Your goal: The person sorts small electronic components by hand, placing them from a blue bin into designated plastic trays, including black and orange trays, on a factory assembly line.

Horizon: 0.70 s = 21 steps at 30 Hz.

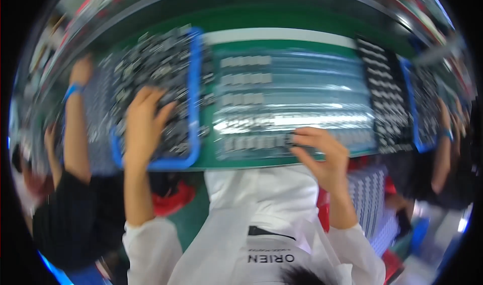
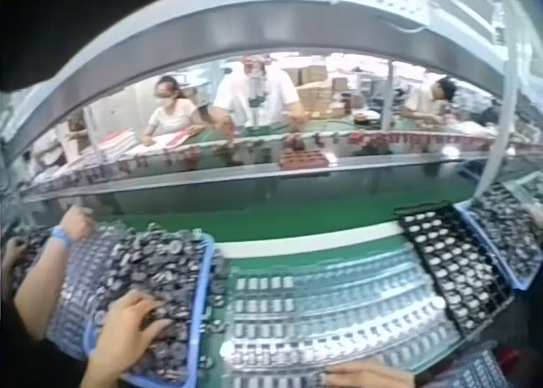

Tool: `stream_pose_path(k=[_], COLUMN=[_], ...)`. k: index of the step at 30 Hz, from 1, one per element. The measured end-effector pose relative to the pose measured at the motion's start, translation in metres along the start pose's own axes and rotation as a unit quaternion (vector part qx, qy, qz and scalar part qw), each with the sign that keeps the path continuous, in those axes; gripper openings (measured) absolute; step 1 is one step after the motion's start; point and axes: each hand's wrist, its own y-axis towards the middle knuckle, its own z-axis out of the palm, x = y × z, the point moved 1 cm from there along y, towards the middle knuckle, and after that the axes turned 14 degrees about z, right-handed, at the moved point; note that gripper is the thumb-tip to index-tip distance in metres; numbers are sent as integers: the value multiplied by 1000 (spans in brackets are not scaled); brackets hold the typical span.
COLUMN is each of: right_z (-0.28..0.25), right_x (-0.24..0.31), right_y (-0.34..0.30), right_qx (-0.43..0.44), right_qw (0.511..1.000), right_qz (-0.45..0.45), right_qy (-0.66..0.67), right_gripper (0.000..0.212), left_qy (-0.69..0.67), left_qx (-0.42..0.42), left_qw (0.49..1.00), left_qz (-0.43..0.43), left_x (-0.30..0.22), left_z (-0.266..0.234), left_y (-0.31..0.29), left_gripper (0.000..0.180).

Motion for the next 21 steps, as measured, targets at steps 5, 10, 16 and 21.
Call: stream_pose_path(k=[5,10,16,21], right_z=[-45,-141,-243,-252], right_x=[-19,-85,-176,-201], right_y=[4,24,94,141], right_qx=[-81,-235,-248,-151], right_qw=[997,965,937,940], right_qz=[14,86,85,74], right_qy=[-5,-78,-232,-296], right_gripper=[25,20,20,19], left_qy=[43,-38,-251,-412], left_qx=[-70,-166,-174,-131], left_qw=[997,982,951,887], left_qz=[6,-87,-38,-163], left_x=[27,38,53,5], left_z=[3,12,-1,-4], left_y=[-2,14,28,25], left_gripper=[28,26,23,18])
